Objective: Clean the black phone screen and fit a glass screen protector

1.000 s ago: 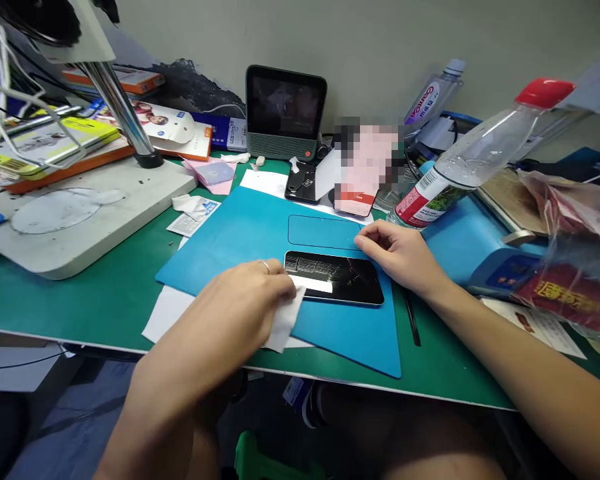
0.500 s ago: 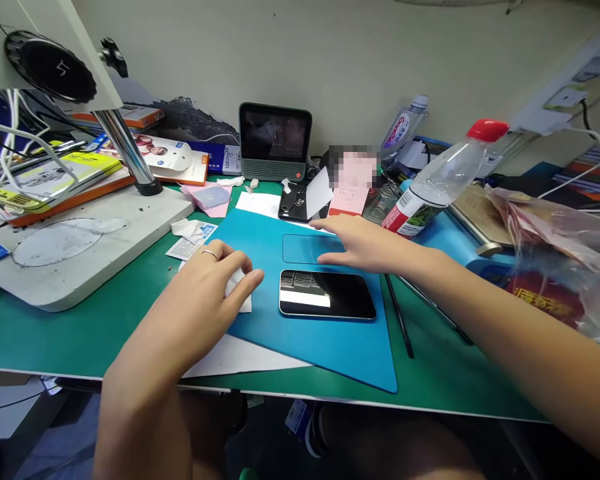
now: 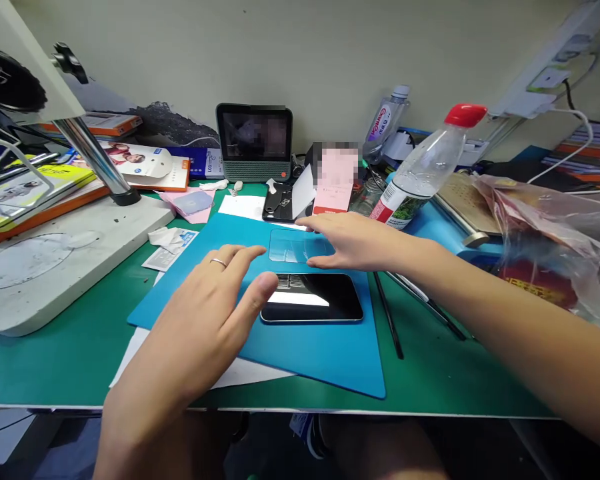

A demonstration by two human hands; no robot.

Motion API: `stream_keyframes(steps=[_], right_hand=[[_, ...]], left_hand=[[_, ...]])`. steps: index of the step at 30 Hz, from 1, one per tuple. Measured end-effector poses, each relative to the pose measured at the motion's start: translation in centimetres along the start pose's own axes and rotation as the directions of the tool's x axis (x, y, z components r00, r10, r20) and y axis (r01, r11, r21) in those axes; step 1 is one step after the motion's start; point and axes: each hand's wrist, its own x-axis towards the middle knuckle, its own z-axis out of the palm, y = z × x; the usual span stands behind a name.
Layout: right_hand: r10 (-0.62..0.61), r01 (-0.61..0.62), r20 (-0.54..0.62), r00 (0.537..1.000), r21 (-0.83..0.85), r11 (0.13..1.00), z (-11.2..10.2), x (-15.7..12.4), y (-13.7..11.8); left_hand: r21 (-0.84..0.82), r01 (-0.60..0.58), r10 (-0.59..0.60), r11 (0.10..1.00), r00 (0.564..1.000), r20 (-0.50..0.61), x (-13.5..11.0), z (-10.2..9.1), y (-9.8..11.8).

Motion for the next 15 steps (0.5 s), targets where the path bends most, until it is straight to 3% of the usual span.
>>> stream_keyframes(steps=[3, 7, 11, 15], right_hand=[[-0.087, 0.087, -0.133, 0.987, -0.005, 0.996, 0.2, -2.1, -0.5], [-0.157, 0.158, -0.257, 0.954, -0.018, 0.987, 1.9, -4.8, -1.5], [-0.243, 0.251, -0.407, 0.881, -0.034, 0.967, 3.1, -5.7, -1.8], [-0.315, 0.316, -0.467, 0.826, -0.079, 0.946, 3.3, -5.9, -1.3]], left_hand=[[0.069, -0.032, 0.034, 0.997, 0.999, -0.023, 0.1, 0.6, 0.3], [0.165, -0.161, 0.165, 0.973, 0.986, -0.012, 0.5, 1.8, -0.1], [0.164, -0.248, 0.247, 0.955, 0.969, 0.024, 0.7, 2.4, -0.5], [0.146, -0.284, 0.285, 0.948, 0.958, 0.014, 0.8, 2.4, -0.2]])
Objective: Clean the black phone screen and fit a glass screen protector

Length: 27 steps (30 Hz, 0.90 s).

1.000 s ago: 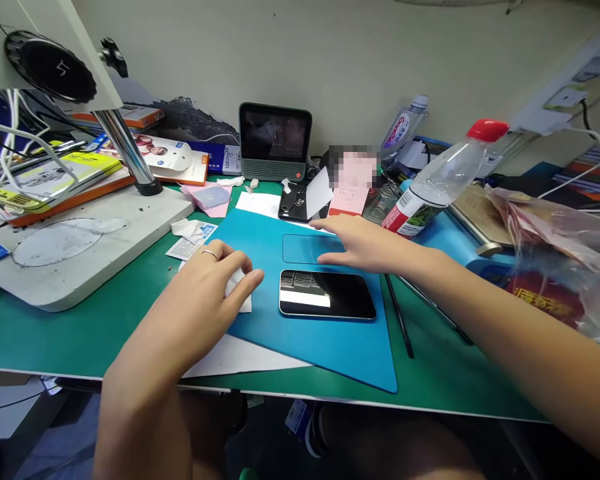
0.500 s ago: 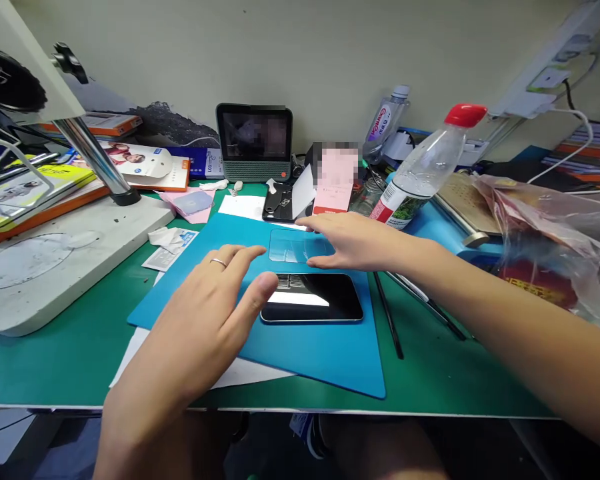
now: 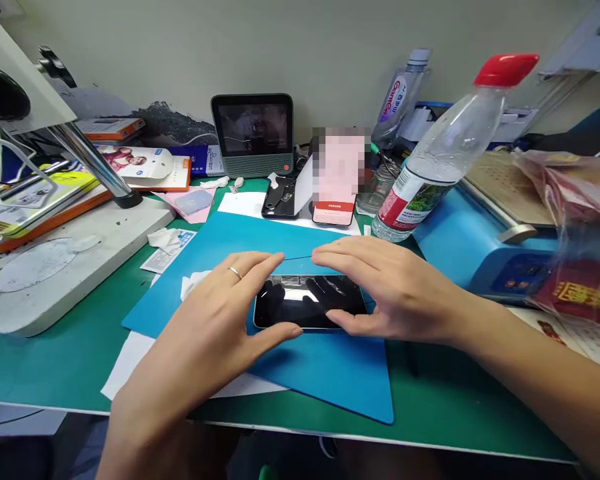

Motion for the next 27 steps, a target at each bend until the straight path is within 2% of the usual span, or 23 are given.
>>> stream_keyframes(steps=[8, 18, 23, 27], right_hand=[[-0.033, 0.034, -0.006, 0.999, 0.093, 0.995, -0.4, -0.2, -0.5], [-0.022, 0.022, -0.010, 1.000, 0.073, 0.997, -1.1, -0.1, -1.4], [0.046, -0.044, -0.122, 0.992, 0.013, 0.999, -1.9, -0.8, -0.4], [0.046, -0.063, -0.217, 0.975, -0.069, 0.996, -1.7, -1.3, 0.4]], left_hand=[[0.021, 0.039, -0.040, 0.999, 0.997, 0.069, -0.2, 0.1, 0.4], [0.037, -0.008, 0.006, 0.999, 0.998, 0.068, -0.4, 0.3, 0.1], [0.022, 0.063, -0.064, 0.998, 0.997, 0.045, -0.4, 0.0, 0.2], [-0.011, 0.177, -0.177, 0.984, 0.983, 0.040, -0.2, -0.4, 0.6]])
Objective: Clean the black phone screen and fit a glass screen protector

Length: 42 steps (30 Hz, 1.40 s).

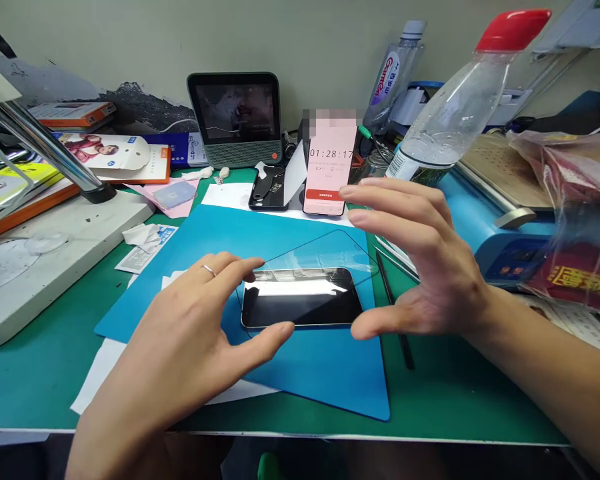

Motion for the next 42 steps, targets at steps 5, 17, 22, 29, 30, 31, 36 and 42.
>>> stream_keyframes(steps=[5, 17, 22, 29, 30, 31, 36, 42], right_hand=[[-0.012, 0.017, 0.036, 0.999, -0.146, 0.989, 0.2, -0.5, -0.3], [-0.111, 0.117, 0.037, 0.993, -0.250, 0.961, 0.5, 0.2, -1.1], [-0.068, 0.081, 0.123, 0.990, -0.104, 0.991, 0.6, 0.2, -1.0], [-0.047, 0.047, 0.342, 0.939, 0.009, 0.999, 0.0, 0.3, 0.6], [-0.035, 0.036, 0.360, 0.932, 0.005, 0.999, 0.0, 0.2, 0.7], [-0.025, 0.026, 0.374, 0.927, 0.003, 1.000, 0.0, 0.2, 0.8], [-0.005, 0.008, 0.425, 0.905, -0.007, 1.000, 0.5, 0.0, 0.7], [0.015, -0.019, 0.476, 0.879, 0.003, 1.000, 1.2, 0.2, -0.1]], left_hand=[[-0.181, 0.142, -0.122, 0.973, 0.986, 0.118, -0.5, -1.0, 0.6], [-0.534, 0.201, -0.046, 0.821, 0.956, 0.290, -2.7, -1.7, -0.8], [-0.470, 0.201, -0.176, 0.859, 0.979, 0.097, -1.4, -1.3, -0.2], [-0.269, 0.104, -0.132, 0.958, 0.988, -0.086, -0.2, -1.5, -1.0], [-0.225, 0.080, -0.093, 0.971, 0.995, -0.047, -0.2, -1.4, -1.0], [-0.181, 0.058, -0.060, 0.982, 0.998, -0.005, -0.2, -1.3, -1.1], [-0.046, -0.058, 0.063, 0.997, 0.992, 0.105, -0.3, -0.2, -1.7], [-0.022, -0.063, 0.065, 0.998, 0.989, 0.129, -0.2, 0.4, -1.9]])
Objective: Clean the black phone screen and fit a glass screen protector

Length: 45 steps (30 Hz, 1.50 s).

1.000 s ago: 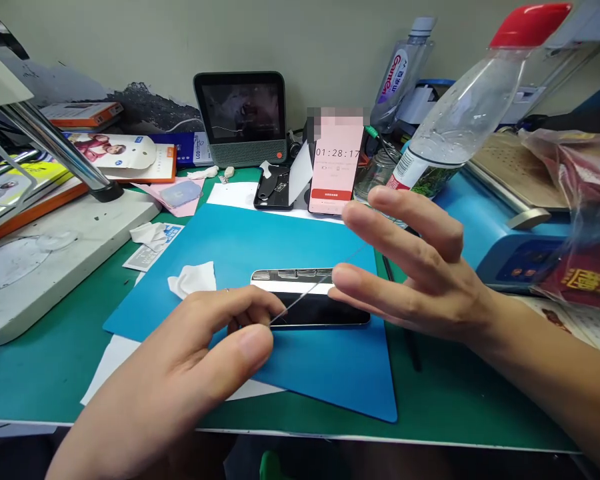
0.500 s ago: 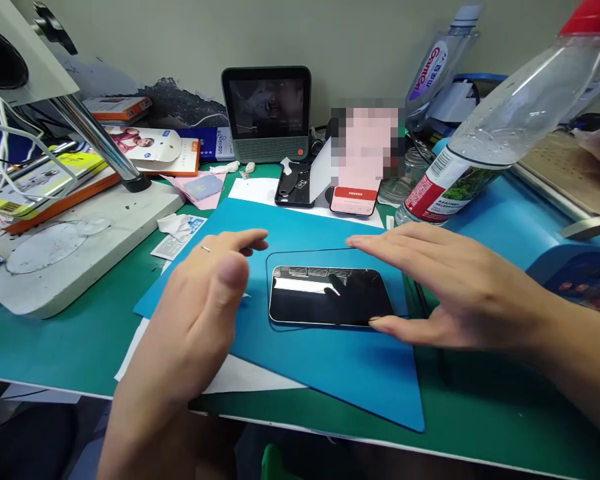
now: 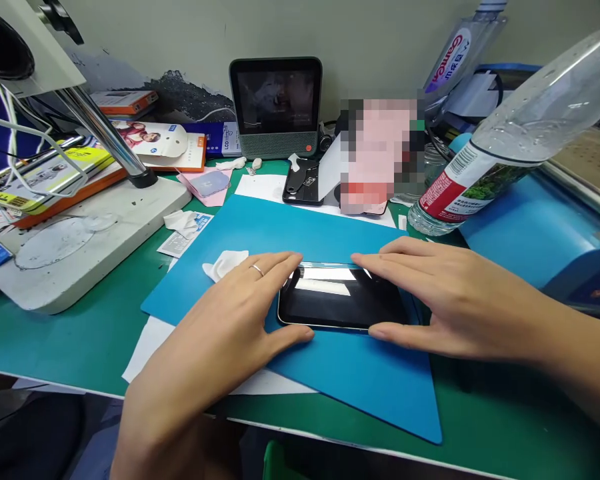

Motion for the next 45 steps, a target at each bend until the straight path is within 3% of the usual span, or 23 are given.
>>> stream_keyframes(steps=[18, 26, 45], right_hand=[[0.001, -0.004, 0.040, 0.999, 0.081, 0.997, 0.2, -0.3, 0.1], [0.028, -0.048, 0.116, 0.993, 0.174, 0.984, -0.3, -0.7, 0.8], [0.046, -0.089, 0.208, 0.977, 0.204, 0.975, -0.3, -0.9, 1.1]], left_hand=[[-0.045, 0.035, -0.034, 0.998, 0.999, 0.019, 0.2, -0.3, -0.2], [-0.040, 0.025, -0.025, 0.999, 1.000, 0.000, 0.2, 0.0, -0.3], [-0.028, 0.075, -0.074, 0.997, 0.997, 0.028, 0.3, 0.1, -0.5]])
